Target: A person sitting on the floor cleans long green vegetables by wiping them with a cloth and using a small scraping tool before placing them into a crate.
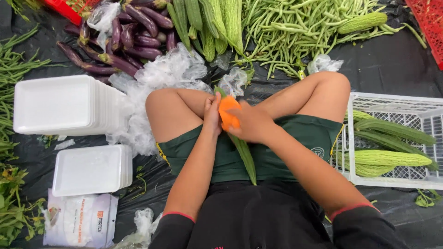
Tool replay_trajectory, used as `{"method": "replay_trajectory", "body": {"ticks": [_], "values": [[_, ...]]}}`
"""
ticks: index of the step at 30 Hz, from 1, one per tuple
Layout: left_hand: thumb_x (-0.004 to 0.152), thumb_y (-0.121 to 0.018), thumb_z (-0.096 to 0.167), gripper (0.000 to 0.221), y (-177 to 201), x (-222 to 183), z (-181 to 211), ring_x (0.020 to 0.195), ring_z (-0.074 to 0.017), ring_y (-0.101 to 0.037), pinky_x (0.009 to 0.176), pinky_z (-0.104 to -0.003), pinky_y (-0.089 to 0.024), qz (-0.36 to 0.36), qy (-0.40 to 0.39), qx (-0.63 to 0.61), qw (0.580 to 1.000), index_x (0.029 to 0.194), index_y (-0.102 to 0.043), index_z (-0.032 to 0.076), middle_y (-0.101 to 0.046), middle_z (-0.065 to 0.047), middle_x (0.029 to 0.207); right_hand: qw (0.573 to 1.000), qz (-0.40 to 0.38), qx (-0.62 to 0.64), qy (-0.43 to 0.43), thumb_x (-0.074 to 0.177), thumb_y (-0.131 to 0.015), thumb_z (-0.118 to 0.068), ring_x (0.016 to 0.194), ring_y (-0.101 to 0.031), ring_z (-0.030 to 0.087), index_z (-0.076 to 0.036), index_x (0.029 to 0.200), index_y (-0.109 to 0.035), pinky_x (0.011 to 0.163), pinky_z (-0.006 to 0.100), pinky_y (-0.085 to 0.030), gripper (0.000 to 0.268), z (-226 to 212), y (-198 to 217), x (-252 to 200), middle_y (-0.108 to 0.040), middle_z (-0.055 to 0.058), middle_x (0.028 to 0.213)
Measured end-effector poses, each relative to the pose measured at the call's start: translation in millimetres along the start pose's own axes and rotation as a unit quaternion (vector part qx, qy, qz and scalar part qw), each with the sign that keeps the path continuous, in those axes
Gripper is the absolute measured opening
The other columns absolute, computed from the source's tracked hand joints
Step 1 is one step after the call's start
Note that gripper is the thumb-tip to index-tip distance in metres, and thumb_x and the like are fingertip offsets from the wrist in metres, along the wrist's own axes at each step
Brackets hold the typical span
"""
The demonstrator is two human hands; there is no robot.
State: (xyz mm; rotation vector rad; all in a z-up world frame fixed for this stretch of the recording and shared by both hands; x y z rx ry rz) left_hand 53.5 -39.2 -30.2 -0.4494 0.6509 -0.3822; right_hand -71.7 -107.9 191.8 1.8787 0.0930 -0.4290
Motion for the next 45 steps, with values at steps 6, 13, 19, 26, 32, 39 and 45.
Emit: {"method": "replay_trajectory", "body": {"ticks": [6, 13, 19, 26, 32, 39, 45], "values": [[0.094, -0.079, 0.038, 0.036, -35.7, -44.8, 35.7, 0.082, -0.0157, -0.066, 0.071, -0.029, -0.057, 0.027, -0.027, 0.0, 0.999, 0.096, -0.051, 0.015, -0.059, 0.0, 0.081, 0.986, -0.156, 0.053, 0.006, 0.086, -0.06, -0.048, 0.091, -0.071, 0.041, -0.019, 0.141, -0.061, 0.071, 0.048, -0.057, 0.063, -11.0, -3.4, -88.5, -0.061, 0.015, 0.12], [0.093, -0.079, 0.039, 0.035, -41.5, -47.3, 44.1, 0.08, -0.0158, -0.066, 0.068, -0.027, -0.058, 0.022, -0.028, -0.027, 0.999, 0.099, -0.053, 0.016, -0.059, 0.0, 0.083, 0.945, -0.264, 0.192, -0.021, 0.079, -0.068, -0.038, 0.107, -0.072, 0.032, -0.025, 0.13, -0.073, 0.084, 0.042, -0.058, 0.053, 7.2, 9.0, -99.3, -0.075, 0.012, 0.118], [0.093, -0.082, 0.03, 0.033, -42.3, -44.5, 43.7, 0.088, -0.0204, -0.073, 0.076, -0.032, -0.063, -0.026, -0.06, -0.067, 0.996, 0.109, -0.057, 0.015, -0.066, -0.001, 0.092, 0.943, 0.074, 0.322, 0.035, 0.087, -0.068, -0.033, 0.121, -0.06, 0.046, -0.008, 0.148, -0.056, 0.091, 0.05, -0.053, 0.067, 19.4, 45.6, -17.3, -0.058, 0.025, 0.131], [0.105, -0.06, 0.04, 0.025, -42.2, -40.0, 33.2, 0.105, -0.017, -0.067, 0.086, -0.028, -0.057, -0.086, -0.067, -0.015, 0.994, 0.11, -0.056, 0.015, -0.065, -0.003, 0.108, 0.951, 0.081, 0.299, 0.009, 0.084, -0.073, -0.044, 0.131, -0.054, 0.044, -0.026, 0.163, -0.033, 0.109, 0.047, -0.048, 0.09, 5.7, 1.8, 29.1, -0.042, 0.021, 0.144], [0.103, -0.059, 0.048, 0.033, -13.1, -20.7, 22.1, 0.12, -0.0164, -0.057, 0.101, -0.03, -0.048, -0.04, -0.089, 0.032, 0.995, 0.112, -0.054, 0.017, -0.058, -0.002, 0.121, 0.961, -0.045, 0.274, -0.012, 0.077, -0.075, -0.046, 0.115, -0.067, 0.034, -0.018, 0.154, -0.049, 0.093, 0.044, -0.057, 0.086, 3.8, 2.2, -20.6, -0.062, 0.015, 0.126], [0.09, -0.076, 0.054, 0.036, -4.8, -0.6, 8.6, 0.073, -0.0181, -0.067, 0.064, -0.028, -0.06, 0.004, -0.075, -0.003, 0.997, 0.098, -0.058, 0.024, -0.057, 0.003, 0.078, 0.936, -0.219, 0.275, -0.01, 0.079, -0.071, -0.031, 0.094, -0.074, 0.024, -0.021, 0.131, -0.072, 0.077, 0.038, -0.059, 0.053, 11.4, -5.0, -89.7, -0.078, 0.005, 0.103], [0.096, -0.061, 0.066, 0.069, -30.6, -25.5, 19.2, 0.111, -0.0234, -0.067, 0.091, -0.04, -0.061, -0.004, 0.019, 0.004, 1.0, 0.153, -0.045, 0.031, -0.065, -0.006, 0.127, 0.862, -0.152, 0.481, 0.051, 0.072, -0.074, -0.014, 0.103, -0.071, 0.023, -0.011, 0.12, -0.079, 0.084, 0.039, -0.057, 0.049, 65.9, -14.2, -68.8, -0.079, 0.008, 0.112]]}}
Point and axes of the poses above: each hand's wrist, its own x-axis towards the middle knuckle, its own y-axis out of the back of the hand, z = x × y, the point moved 9 cm from there along x, towards the middle knuckle
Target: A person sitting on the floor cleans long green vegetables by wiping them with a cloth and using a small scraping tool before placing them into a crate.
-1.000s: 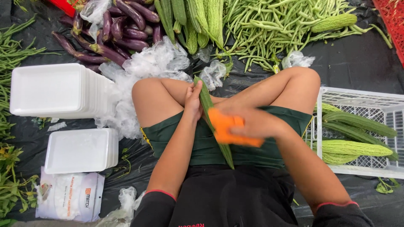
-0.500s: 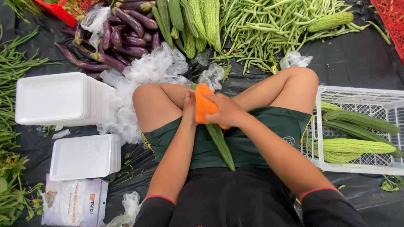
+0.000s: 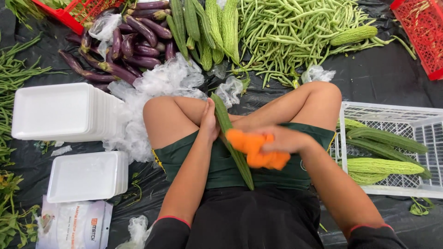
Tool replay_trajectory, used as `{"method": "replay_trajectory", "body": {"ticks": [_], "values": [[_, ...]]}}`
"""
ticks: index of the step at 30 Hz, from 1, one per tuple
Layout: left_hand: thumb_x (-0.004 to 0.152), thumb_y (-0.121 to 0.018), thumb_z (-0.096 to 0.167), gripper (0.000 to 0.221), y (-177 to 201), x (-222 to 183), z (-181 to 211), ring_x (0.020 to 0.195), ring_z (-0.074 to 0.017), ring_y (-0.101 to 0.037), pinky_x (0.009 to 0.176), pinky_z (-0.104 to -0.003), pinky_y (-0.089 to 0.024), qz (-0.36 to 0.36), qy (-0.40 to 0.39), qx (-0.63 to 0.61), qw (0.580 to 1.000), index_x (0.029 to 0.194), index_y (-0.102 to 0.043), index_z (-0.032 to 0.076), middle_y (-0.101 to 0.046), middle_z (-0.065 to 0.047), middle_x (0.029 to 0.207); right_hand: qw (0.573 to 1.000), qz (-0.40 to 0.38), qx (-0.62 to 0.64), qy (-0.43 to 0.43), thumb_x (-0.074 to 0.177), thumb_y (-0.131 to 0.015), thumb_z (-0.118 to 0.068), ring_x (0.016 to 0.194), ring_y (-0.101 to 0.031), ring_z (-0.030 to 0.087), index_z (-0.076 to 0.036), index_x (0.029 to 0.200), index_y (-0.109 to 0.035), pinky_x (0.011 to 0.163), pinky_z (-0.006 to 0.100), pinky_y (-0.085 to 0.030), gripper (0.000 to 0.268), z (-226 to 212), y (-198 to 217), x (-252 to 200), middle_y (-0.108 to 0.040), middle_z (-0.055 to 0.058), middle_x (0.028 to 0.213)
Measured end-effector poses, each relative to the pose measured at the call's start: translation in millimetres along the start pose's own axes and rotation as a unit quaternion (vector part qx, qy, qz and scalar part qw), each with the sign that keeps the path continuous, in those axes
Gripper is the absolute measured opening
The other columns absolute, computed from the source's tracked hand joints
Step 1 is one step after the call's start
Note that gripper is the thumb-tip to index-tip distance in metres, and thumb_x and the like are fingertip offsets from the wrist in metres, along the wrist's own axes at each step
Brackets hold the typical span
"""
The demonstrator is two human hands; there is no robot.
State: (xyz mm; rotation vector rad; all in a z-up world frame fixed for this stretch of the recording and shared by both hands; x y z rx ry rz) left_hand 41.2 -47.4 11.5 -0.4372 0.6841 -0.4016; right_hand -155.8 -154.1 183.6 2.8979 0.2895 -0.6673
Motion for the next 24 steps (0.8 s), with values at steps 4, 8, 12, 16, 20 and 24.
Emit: {"method": "replay_trajectory", "body": {"ticks": [4, 8, 12, 16, 20, 24], "values": [[0.102, -0.059, 0.056, 0.071, -22.0, -27.1, 11.6, 0.129, -0.0313, -0.06, 0.104, -0.05, -0.054, -0.046, 0.029, -0.006, 0.999, 0.161, -0.031, 0.028, -0.058, -0.01, 0.145, 0.976, 0.138, 0.09, 0.139, 0.078, -0.067, -0.006, 0.124, -0.06, 0.032, -0.004, 0.145, -0.06, 0.107, 0.049, -0.045, 0.067, -31.9, 25.7, 39.1, -0.063, 0.016, 0.138], [0.096, -0.067, 0.057, 0.082, -43.1, -52.2, 27.9, 0.143, -0.0384, -0.045, 0.112, -0.055, -0.043, -0.096, 0.035, 0.019, 0.995, 0.163, -0.03, 0.024, -0.043, -0.015, 0.158, 0.916, 0.319, -0.064, 0.234, 0.077, -0.069, -0.011, 0.135, -0.052, 0.032, -0.018, 0.137, -0.069, 0.116, 0.048, -0.037, 0.06, -27.7, 46.0, 90.6, -0.057, 0.01, 0.138], [0.097, -0.069, 0.053, 0.08, -27.8, -31.7, 18.0, 0.142, -0.0385, -0.044, 0.114, -0.053, -0.042, -0.093, 0.021, 0.011, 0.995, 0.16, -0.035, 0.019, -0.043, -0.017, 0.156, 0.9, 0.295, -0.235, 0.22, 0.074, -0.082, -0.029, 0.122, -0.061, 0.037, -0.023, 0.125, -0.072, 0.103, 0.048, -0.051, 0.052, -47.3, -9.2, 89.2, -0.054, 0.009, 0.14], [0.098, -0.072, 0.047, 0.073, -4.5, -1.4, -6.1, 0.133, -0.0335, -0.054, 0.109, -0.048, -0.048, -0.065, 0.016, -0.001, 0.998, 0.157, -0.04, 0.018, -0.053, -0.015, 0.148, 0.907, 0.214, -0.319, 0.175, 0.077, -0.072, -0.034, 0.103, -0.065, 0.041, -0.02, 0.118, -0.074, 0.087, 0.047, -0.057, 0.044, -71.7, -36.9, 52.0, -0.059, 0.01, 0.126], [0.097, -0.074, 0.044, 0.055, -0.1, 4.0, -13.0, 0.116, -0.027, -0.065, 0.097, -0.042, -0.057, -0.029, 0.026, -0.011, 0.999, 0.143, -0.053, 0.02, -0.065, -0.009, 0.128, 0.932, 0.087, -0.333, 0.117, 0.077, -0.073, -0.031, 0.099, -0.067, 0.045, -0.014, 0.12, -0.074, 0.083, 0.052, -0.058, 0.046, -76.1, -65.6, 8.7, -0.066, 0.016, 0.117], [0.097, -0.072, 0.046, 0.037, -2.8, 1.0, -10.6, 0.103, -0.0243, -0.068, 0.087, -0.039, -0.06, -0.019, 0.033, -0.014, 0.999, 0.125, -0.062, 0.024, -0.067, -0.005, 0.111, 0.957, -0.024, -0.29, 0.002, 0.07, -0.072, -0.03, 0.092, -0.071, 0.031, -0.026, 0.109, -0.081, 0.076, 0.041, -0.06, 0.04, -73.5, -76.6, -20.3, -0.067, -0.001, 0.105]]}}
Point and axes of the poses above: each hand's wrist, its own x-axis towards the middle knuckle, its own y-axis out of the back of the hand, z = x × y, the point moved 9 cm from there along x, towards the middle knuckle
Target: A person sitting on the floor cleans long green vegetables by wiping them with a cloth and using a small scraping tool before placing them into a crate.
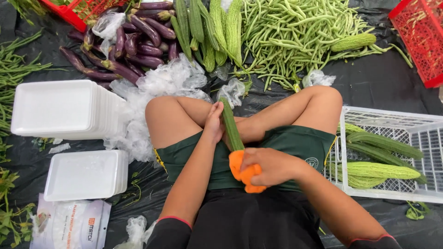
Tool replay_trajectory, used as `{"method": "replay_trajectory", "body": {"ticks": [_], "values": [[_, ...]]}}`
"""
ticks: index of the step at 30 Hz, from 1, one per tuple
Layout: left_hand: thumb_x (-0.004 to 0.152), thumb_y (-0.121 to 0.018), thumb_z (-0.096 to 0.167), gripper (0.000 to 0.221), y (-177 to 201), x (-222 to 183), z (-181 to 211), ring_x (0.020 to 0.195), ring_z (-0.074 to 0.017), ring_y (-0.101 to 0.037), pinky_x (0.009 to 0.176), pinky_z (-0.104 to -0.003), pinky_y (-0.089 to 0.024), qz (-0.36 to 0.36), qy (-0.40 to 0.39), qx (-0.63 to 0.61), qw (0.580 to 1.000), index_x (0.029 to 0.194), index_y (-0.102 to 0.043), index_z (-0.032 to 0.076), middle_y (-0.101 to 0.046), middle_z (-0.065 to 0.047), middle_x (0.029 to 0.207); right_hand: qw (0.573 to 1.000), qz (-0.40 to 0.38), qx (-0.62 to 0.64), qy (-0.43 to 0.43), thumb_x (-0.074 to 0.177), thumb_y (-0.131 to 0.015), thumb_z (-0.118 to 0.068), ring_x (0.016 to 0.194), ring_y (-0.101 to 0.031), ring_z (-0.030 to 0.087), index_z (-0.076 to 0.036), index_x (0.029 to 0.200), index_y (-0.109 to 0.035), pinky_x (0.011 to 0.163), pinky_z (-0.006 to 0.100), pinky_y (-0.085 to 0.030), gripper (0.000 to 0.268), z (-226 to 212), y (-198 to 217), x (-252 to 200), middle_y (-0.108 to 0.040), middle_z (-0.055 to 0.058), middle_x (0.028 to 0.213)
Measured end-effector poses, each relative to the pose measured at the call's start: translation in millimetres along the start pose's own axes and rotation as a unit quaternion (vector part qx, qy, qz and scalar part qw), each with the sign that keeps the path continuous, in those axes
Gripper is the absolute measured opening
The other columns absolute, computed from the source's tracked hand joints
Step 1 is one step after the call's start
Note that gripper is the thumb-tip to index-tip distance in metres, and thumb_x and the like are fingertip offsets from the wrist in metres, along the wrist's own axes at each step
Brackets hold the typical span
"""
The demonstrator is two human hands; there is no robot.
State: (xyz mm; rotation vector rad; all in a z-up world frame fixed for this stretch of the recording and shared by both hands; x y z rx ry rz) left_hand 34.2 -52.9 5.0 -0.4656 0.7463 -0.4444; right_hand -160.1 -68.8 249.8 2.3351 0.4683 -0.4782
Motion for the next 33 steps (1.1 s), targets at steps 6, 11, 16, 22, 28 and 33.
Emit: {"method": "replay_trajectory", "body": {"ticks": [6, 11, 16, 22, 28, 33], "values": [[0.097, -0.071, 0.05, 0.044, -7.9, -13.8, 8.0, 0.102, -0.0231, -0.068, 0.086, -0.039, -0.06, -0.001, 0.006, 0.017, 1.0, 0.131, -0.06, 0.023, -0.067, -0.003, 0.111, 0.992, 0.015, 0.118, 0.029, 0.078, -0.066, -0.023, 0.114, -0.065, 0.041, -0.009, 0.131, -0.069, 0.087, 0.051, -0.056, 0.055, -4.7, 36.3, 3.5, -0.066, 0.021, 0.126], [0.1, -0.066, 0.055, 0.071, -21.9, -25.7, 5.7, 0.129, -0.0356, -0.059, 0.1, -0.051, -0.055, -0.046, 0.042, 0.062, 0.996, 0.155, -0.043, 0.016, -0.053, -0.013, 0.147, 0.971, 0.2, 0.101, 0.079, 0.083, -0.068, -0.021, 0.134, -0.05, 0.04, -0.007, 0.148, -0.053, 0.107, 0.052, -0.042, 0.068, 22.6, 79.5, 33.4, -0.051, 0.02, 0.139], [0.101, -0.059, 0.058, 0.077, -49.2, -58.2, 19.9, 0.146, -0.0459, -0.039, 0.116, -0.061, -0.036, -0.089, 0.056, 0.085, 0.991, 0.162, -0.033, 0.019, -0.039, -0.02, 0.16, 0.933, 0.342, 0.096, 0.058, 0.081, -0.07, -0.025, 0.139, -0.043, 0.025, -0.026, 0.154, -0.049, 0.114, 0.041, -0.039, 0.076, 71.1, 88.6, 88.0, -0.038, 0.006, 0.144], [0.097, -0.073, 0.052, 0.049, 14.2, -2.3, -3.7, 0.107, -0.0272, -0.068, 0.092, -0.044, -0.057, 0.018, 0.04, 0.054, 0.998, 0.131, -0.068, 0.017, -0.07, -0.009, 0.121, 0.976, 0.208, -0.054, 0.032, 0.08, -0.072, -0.042, 0.126, -0.057, 0.041, -0.014, 0.141, -0.061, 0.104, 0.048, -0.05, 0.068, 49.0, 42.2, 97.2, -0.053, 0.015, 0.139], [0.093, -0.073, 0.055, 0.046, 6.1, -25.5, 30.0, 0.08, -0.0211, -0.065, 0.069, -0.031, -0.057, 0.065, -0.069, -0.021, 0.995, 0.102, -0.07, 0.01, -0.062, -0.006, 0.085, 0.998, 0.049, -0.042, 0.002, 0.082, -0.067, -0.032, 0.114, -0.066, 0.04, -0.009, 0.128, -0.07, 0.092, 0.047, -0.056, 0.051, -6.9, 19.2, 27.2, -0.065, 0.015, 0.128], [0.092, -0.054, 0.075, 0.057, 4.6, -16.8, 55.3, 0.056, -0.0187, -0.066, 0.048, -0.027, -0.053, 0.016, -0.071, -0.052, 0.996, 0.116, -0.072, 0.026, -0.063, -0.008, 0.068, 0.978, -0.086, 0.178, 0.074, 0.073, -0.066, -0.011, 0.1, -0.07, 0.025, -0.005, 0.116, -0.078, 0.084, 0.041, -0.057, 0.045, 23.3, 13.4, 8.1, -0.074, 0.011, 0.106]]}}
Point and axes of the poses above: each hand's wrist, its own x-axis towards the middle knuckle, its own y-axis out of the back of the hand, z = x × y, the point moved 9 cm from there along x, towards the middle knuckle
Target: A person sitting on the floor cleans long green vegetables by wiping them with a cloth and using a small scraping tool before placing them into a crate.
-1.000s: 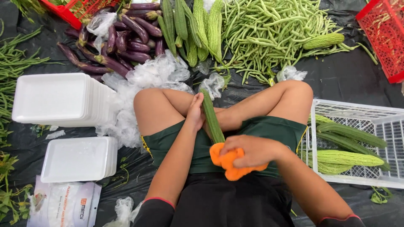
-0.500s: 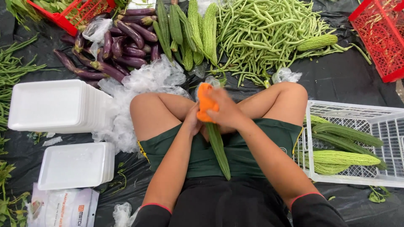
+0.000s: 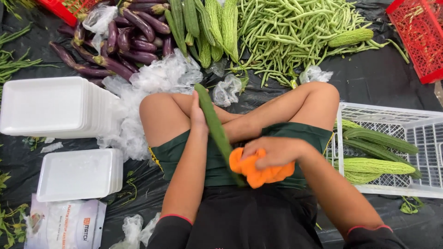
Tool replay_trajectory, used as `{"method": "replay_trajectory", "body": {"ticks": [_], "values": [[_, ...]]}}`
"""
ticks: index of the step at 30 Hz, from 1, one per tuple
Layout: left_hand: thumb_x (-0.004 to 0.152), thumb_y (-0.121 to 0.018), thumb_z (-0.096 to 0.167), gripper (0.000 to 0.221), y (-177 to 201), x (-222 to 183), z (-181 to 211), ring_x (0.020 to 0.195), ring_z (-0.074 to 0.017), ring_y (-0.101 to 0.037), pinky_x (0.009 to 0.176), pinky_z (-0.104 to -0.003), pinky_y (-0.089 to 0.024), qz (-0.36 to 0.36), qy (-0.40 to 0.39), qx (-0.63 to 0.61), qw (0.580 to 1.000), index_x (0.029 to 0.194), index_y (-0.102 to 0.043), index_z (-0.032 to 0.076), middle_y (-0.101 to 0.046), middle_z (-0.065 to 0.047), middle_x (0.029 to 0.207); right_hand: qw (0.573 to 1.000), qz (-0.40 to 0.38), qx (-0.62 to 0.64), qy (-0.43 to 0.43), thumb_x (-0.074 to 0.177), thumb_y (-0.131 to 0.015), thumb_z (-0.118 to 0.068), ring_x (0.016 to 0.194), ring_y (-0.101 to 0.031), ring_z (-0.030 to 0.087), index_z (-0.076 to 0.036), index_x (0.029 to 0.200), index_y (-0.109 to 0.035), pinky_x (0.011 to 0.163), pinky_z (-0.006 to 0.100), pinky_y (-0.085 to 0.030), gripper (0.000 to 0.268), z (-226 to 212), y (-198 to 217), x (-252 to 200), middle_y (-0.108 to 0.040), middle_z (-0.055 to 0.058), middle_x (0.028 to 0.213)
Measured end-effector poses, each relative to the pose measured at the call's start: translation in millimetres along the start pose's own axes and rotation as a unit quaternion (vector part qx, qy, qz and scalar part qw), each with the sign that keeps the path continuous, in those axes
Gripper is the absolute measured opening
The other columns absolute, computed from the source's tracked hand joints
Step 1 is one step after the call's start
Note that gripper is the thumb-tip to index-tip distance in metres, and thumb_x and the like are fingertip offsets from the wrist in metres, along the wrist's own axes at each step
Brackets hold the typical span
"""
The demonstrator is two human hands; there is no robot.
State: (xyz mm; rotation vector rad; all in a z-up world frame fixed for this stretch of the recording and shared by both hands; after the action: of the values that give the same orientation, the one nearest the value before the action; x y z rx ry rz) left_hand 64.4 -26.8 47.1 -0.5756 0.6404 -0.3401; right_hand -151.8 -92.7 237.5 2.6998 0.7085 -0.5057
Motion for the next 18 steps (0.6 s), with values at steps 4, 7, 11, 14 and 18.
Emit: {"method": "replay_trajectory", "body": {"ticks": [4, 7, 11, 14, 18], "values": [[0.093, -0.054, 0.073, 0.056, 3.0, 6.9, 1.2, 0.053, -0.0195, -0.065, 0.047, -0.028, -0.053, -0.016, 0.013, 0.004, 1.0, 0.118, -0.071, 0.025, -0.065, -0.009, 0.068, 0.993, 0.114, 0.023, -0.025, 0.08, -0.069, -0.019, 0.095, -0.071, 0.018, -0.009, 0.12, -0.079, 0.08, 0.037, -0.058, 0.042, 15.6, 49.5, 13.5, -0.078, 0.006, 0.105], [0.094, -0.053, 0.072, 0.055, -3.2, 2.6, -4.6, 0.049, -0.023, -0.066, 0.045, -0.029, -0.054, -0.018, 0.043, 0.012, 0.999, 0.116, -0.073, 0.026, -0.066, -0.011, 0.064, 0.952, 0.301, 0.043, 0.046, 0.083, -0.067, -0.017, 0.105, -0.068, 0.022, -0.01, 0.132, -0.071, 0.09, 0.039, -0.054, 0.05, 21.0, 88.5, 39.1, -0.072, 0.008, 0.113], [0.093, -0.06, 0.066, 0.052, 0.3, -2.5, -13.1, 0.049, -0.0174, -0.062, 0.048, -0.026, -0.05, -0.034, 0.057, 0.002, 0.998, 0.111, -0.075, 0.02, -0.063, -0.006, 0.066, 0.894, 0.437, -0.054, 0.083, 0.083, -0.073, -0.028, 0.129, -0.056, 0.024, -0.024, 0.144, -0.062, 0.106, 0.041, -0.045, 0.061, 24.3, 106.2, 80.5, -0.055, 0.002, 0.138], [0.094, -0.061, 0.065, 0.052, 21.2, 42.2, -38.1, 0.061, -0.0193, -0.065, 0.06, -0.029, -0.054, -0.045, 0.062, -0.035, 0.996, 0.113, -0.076, 0.019, -0.068, -0.007, 0.081, 0.91, 0.38, -0.144, 0.078, 0.082, -0.07, -0.031, 0.122, -0.059, 0.04, -0.02, 0.148, -0.058, 0.1, 0.05, -0.05, 0.068, -1.4, 71.7, 98.6, -0.054, 0.014, 0.139], [0.096, -0.063, 0.062, 0.052, 54.9, 91.7, -79.2, 0.082, -0.0228, -0.071, 0.08, -0.035, -0.062, -0.064, 0.075, -0.11, 0.989, 0.116, -0.077, 0.016, -0.076, -0.01, 0.11, 0.936, 0.192, -0.291, -0.046, 0.087, -0.061, -0.042, 0.11, -0.068, 0.042, -0.012, 0.142, -0.062, 0.089, 0.05, -0.056, 0.063, -7.0, 14.5, 96.5, -0.059, 0.018, 0.136]]}}
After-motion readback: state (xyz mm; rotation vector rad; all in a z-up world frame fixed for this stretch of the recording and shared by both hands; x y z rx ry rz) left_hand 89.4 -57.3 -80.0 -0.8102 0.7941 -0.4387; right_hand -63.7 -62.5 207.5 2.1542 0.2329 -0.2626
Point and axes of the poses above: each hand's wrist, its own x-axis towards the middle knuckle, its own y-axis out of the back of the hand, z = x × y, the point moved 9 cm from there along x, towards the middle knuckle
